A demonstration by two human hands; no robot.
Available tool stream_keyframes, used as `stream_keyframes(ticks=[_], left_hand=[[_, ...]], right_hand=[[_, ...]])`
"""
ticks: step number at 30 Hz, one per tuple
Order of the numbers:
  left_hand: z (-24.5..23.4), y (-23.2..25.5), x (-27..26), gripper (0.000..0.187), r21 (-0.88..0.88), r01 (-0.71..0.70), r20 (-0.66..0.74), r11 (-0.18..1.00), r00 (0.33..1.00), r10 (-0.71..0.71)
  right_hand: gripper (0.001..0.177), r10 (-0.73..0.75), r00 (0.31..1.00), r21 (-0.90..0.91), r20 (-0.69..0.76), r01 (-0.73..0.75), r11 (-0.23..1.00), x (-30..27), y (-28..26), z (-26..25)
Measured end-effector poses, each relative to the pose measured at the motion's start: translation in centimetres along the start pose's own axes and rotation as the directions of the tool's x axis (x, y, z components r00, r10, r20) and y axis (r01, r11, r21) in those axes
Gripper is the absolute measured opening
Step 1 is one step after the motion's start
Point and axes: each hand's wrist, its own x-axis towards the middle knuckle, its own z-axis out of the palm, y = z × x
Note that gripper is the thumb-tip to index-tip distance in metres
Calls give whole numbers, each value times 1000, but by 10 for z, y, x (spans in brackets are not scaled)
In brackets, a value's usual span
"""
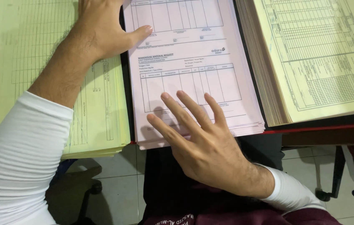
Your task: Flipping through and organizing stacks of printed forms on a desk
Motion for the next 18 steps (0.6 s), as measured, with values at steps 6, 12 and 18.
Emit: stream_keyframes(ticks=[6,12,18], left_hand=[[-1,-1,-1,59,-7,-73,-21,997,997,73],[-1,0,-1,63,4,-23,9,1000,1000,23],[-8,9,-3,56,47,-58,-67,997,996,61]], right_hand=[[49,200,961,208,-193,-160,965,-34,36,-18],[47,464,853,151,-239,-439,886,-81,93,-42],[45,593,796,104,-121,-584,805,-104,111,-37]])
